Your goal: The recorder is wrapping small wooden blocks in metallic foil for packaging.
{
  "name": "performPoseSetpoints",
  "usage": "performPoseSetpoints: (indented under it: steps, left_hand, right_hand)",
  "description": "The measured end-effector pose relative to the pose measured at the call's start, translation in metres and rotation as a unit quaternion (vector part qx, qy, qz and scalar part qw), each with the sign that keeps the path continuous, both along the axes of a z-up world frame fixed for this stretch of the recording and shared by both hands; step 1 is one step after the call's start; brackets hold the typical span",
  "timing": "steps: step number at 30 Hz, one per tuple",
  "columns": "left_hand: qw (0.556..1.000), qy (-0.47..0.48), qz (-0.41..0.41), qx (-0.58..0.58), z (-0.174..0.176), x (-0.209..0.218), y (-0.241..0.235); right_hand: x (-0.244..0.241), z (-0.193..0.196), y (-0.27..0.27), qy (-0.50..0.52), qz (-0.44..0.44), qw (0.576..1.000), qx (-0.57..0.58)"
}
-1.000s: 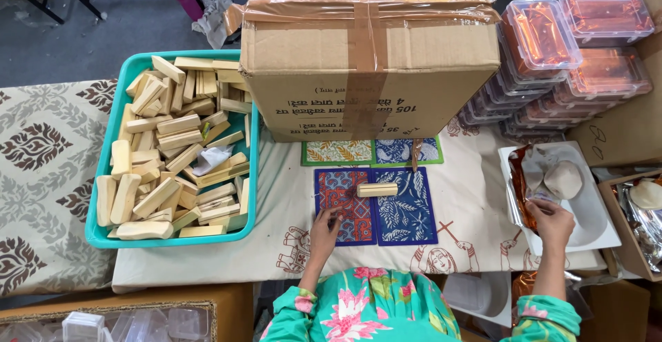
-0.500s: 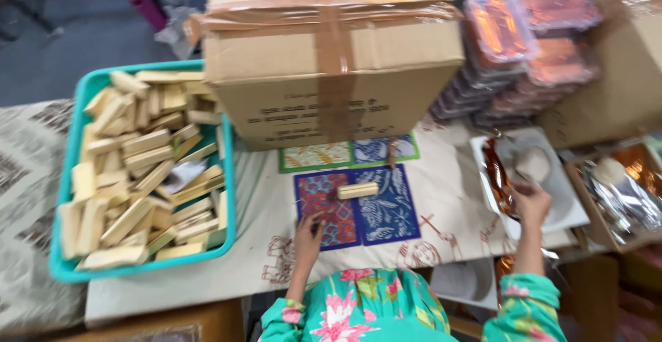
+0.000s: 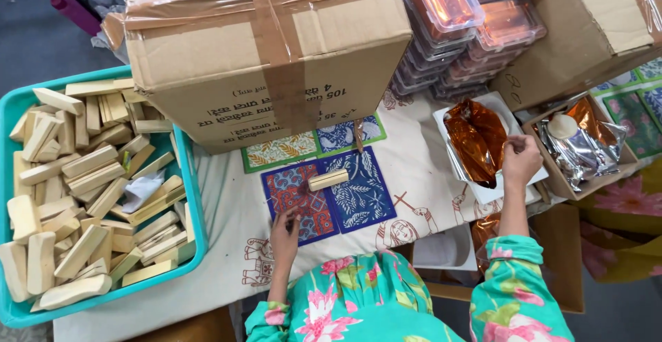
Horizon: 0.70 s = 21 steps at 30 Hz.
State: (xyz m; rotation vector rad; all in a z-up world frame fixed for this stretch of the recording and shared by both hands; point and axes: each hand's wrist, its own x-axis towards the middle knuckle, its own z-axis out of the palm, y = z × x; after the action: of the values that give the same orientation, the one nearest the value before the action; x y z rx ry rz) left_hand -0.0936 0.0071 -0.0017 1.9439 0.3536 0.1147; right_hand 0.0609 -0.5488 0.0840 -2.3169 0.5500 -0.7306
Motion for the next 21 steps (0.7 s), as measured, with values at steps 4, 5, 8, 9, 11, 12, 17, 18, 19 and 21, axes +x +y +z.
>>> performPoseSetpoints:
  steps: [4, 5, 8, 9, 11, 12, 17, 18, 19, 21]
  left_hand:
    - [1.0, 0.019, 0.004, 0.01, 0.002, 0.0, -0.001]
    - [1.0, 0.009, 0.004, 0.001, 0.003, -0.001, -0.001]
    - [1.0, 0.0, 0.006, -0.007, 0.002, 0.001, -0.001]
    - [1.0, 0.002, 0.006, -0.007, 0.001, 0.0, -0.001]
    - [1.0, -0.002, 0.006, -0.001, -0.002, 0.0, -0.001]
    - [1.0, -0.006, 0.005, 0.005, -0.003, 0.0, 0.0]
    - [1.0, 0.003, 0.007, 0.008, 0.0, 0.0, -0.001]
    - [1.0, 0.007, 0.009, 0.01, 0.001, 0.0, -0.001]
    - [1.0, 0.007, 0.009, 0.01, 0.002, 0.001, -0.002]
    - [1.0, 0.01, 0.008, 0.004, 0.003, 0.001, -0.002]
  right_hand:
    - [0.003, 0.004, -0.009, -0.022, 0.013, 0.998, -0.066]
    - [0.005, 0.004, -0.011, -0.018, 0.008, 0.997, -0.076]
    - [0.013, 0.005, -0.015, -0.009, 0.006, 0.993, -0.113]
    - [0.014, 0.005, -0.017, -0.003, 0.006, 0.99, -0.14]
    - [0.018, 0.013, -0.015, 0.009, 0.007, 0.988, -0.152]
    - [0.02, 0.016, -0.015, 0.021, 0.006, 0.986, -0.164]
    - [0.023, 0.023, -0.026, 0.036, 0.013, 0.978, -0.206]
    - [0.024, 0.023, -0.03, 0.033, 0.019, 0.976, -0.212]
    - [0.025, 0.021, -0.033, 0.033, 0.02, 0.976, -0.212]
    - [0.027, 0.018, -0.04, 0.027, 0.002, 0.97, -0.241]
